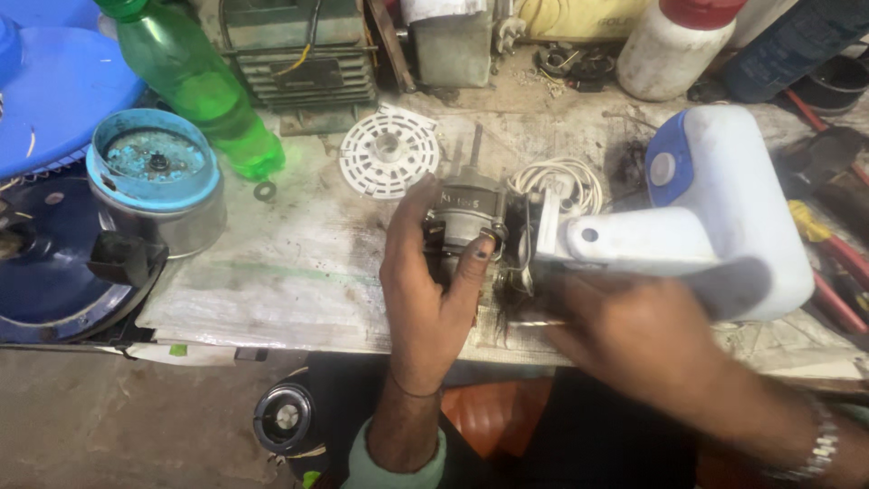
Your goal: The person uses a screwdriver to adjust internal components of a small electric motor, then rotates the motor shaft by hand to test movement. They continue to manipulate wires and internal parts, and finally attach a white plastic fan housing to the motor shaft.
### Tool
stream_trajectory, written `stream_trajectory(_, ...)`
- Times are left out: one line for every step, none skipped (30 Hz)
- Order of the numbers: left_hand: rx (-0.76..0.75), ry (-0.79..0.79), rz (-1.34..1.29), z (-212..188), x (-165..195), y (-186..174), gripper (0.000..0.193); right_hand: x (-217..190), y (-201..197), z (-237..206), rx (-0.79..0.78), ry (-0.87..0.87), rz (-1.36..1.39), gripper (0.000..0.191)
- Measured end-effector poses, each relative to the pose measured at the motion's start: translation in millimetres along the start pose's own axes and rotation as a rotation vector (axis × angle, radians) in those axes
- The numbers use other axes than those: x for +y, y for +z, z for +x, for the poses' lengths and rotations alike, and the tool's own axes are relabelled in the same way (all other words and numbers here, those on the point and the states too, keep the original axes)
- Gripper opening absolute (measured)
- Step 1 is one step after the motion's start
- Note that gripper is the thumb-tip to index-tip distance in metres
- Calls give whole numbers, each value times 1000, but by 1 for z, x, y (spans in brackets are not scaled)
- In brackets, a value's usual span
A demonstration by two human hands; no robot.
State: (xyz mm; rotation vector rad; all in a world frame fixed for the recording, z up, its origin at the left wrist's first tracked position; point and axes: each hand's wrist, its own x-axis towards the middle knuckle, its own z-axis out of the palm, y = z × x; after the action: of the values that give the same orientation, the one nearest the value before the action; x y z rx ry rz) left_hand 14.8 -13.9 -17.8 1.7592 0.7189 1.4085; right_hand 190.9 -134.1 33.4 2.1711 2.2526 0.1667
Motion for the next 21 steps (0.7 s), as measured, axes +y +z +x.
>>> stream_trajectory(-4, 9, -10, 0, 1, -1, 56, -3, 6, 1, 66, 17, 64, 54)
stream_trajectory(-8, 20, -19, 0, 2, -2, 51, -9, 13, 3, 134, 34, 128, 50)
stream_trajectory(-17, 5, -22, 0, 3, -3, 47, -12, 16, 5, 200, 51, 194, 46)
stream_trajectory(-26, -10, -24, -1, 5, -5, 43, -13, 17, 6, 177, 102, 229, 40)
stream_trajectory(-34, -25, -26, -1, 6, -7, 39, -15, 17, 6, 154, 153, 265, 35)
stream_trajectory(-46, 1, 36, 1, 7, -10, 35, -14, 16, 4, 129, 203, 302, 30)
stream_trajectory(-58, 25, 98, 2, 8, -14, 31, -12, 14, 1, 128, 234, 371, 29)
stream_trajectory(-70, 49, 160, 4, 9, -18, 28, -8, 12, -4, 126, 265, 441, 28)
stream_trajectory(-100, 67, 164, 4, 10, -23, 29, -4, 13, -9, 124, 297, 510, 27)
stream_trajectory(-130, 86, 167, 3, 11, -30, 30, 1, 14, -14, 82, 344, 593, 26)
stream_trajectory(-161, 105, 170, 3, 13, -36, 33, 6, 17, -19, 38, 392, 677, 25)
stream_trajectory(-237, 155, 185, 3, 13, -39, 33, 10, 22, -23, -4, 441, 760, 25)
stream_trajectory(-313, 205, 201, 3, 13, -42, 33, 13, 27, -26, 4, 461, 970, 29)
stream_trajectory(-390, 254, 216, 3, 13, -44, 33, 14, 33, -28, 12, 480, 1180, 33)
stream_trajectory(-410, 247, 218, 2, 13, -44, 34, 15, 38, -30, 20, 496, 1388, 37)
stream_trajectory(-429, 238, 221, 2, 14, -44, 36, 13, 41, -32, 0, 473, 1430, 31)
stream_trajectory(-449, 229, 224, 1, 13, -44, 37, 11, 42, -36, -20, 450, 1472, 27)
stream_trajectory(-441, 237, 230, 2, 12, -43, 33, 10, 41, -38, -40, 427, 1512, 24)
stream_trajectory(-436, 245, 235, 3, 11, -42, 29, 8, 39, -41, 17, 351, 1419, 30)
stream_trajectory(-430, 255, 238, 5, 9, -40, 26, 8, 34, -46, 75, 277, 1322, 36)
stream_trajectory(-434, 260, 233, 6, 7, -40, 25, 9, 29, -48, 133, 204, 1224, 42)
